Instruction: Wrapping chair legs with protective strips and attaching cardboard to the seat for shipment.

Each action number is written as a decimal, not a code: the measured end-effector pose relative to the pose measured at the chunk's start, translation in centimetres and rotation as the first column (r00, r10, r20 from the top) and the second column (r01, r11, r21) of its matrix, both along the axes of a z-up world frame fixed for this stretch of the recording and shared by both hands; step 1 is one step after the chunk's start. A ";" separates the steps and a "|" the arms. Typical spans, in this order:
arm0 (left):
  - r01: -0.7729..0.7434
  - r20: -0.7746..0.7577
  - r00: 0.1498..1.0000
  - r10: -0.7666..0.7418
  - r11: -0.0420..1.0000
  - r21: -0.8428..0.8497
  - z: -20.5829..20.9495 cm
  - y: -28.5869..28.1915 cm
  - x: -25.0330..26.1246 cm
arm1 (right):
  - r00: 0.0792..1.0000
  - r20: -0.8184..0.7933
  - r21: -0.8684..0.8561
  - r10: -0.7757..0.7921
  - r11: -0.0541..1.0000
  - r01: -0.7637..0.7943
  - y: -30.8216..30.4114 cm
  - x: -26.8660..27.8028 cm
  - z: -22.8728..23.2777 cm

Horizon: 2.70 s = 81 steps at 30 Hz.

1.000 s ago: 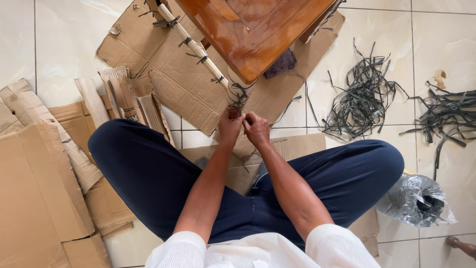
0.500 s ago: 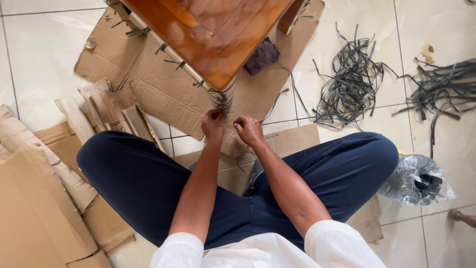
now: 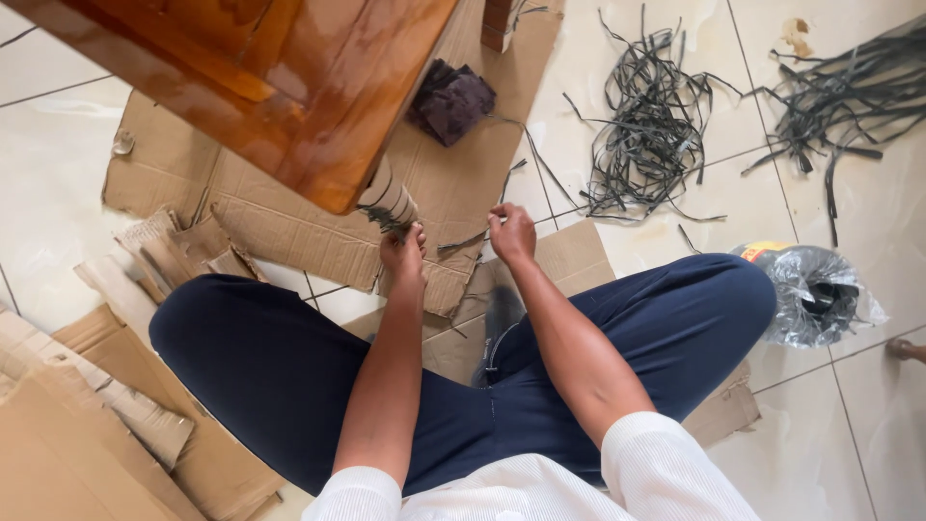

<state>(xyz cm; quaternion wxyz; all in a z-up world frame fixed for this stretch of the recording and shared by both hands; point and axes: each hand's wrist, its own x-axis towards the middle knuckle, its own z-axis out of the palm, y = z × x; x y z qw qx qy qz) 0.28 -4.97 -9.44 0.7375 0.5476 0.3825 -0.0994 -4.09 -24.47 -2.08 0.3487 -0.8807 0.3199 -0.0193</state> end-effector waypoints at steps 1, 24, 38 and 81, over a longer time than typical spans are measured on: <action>0.011 -0.001 1.000 -0.011 1.000 0.001 0.3 -0.1 0.0 | 1.000 -0.001 0.001 -0.011 1.000 0.011 -0.9 0.1 0.2; 0.773 -0.131 0.634 -0.762 0.626 0.101 1.3 -5.8 -2.8 | 0.962 -0.189 -0.147 -0.198 0.974 0.171 -12.5 2.2 -2.3; 0.916 -0.119 0.241 -0.963 0.185 0.357 5.0 -8.0 -2.1 | 0.971 -0.131 -0.283 -0.202 0.946 0.159 -20.5 9.2 -0.4; 0.905 -0.080 0.404 -0.911 0.386 0.179 1.5 -8.0 -2.3 | 0.257 0.428 0.719 -0.866 0.499 0.484 -23.8 3.5 -11.4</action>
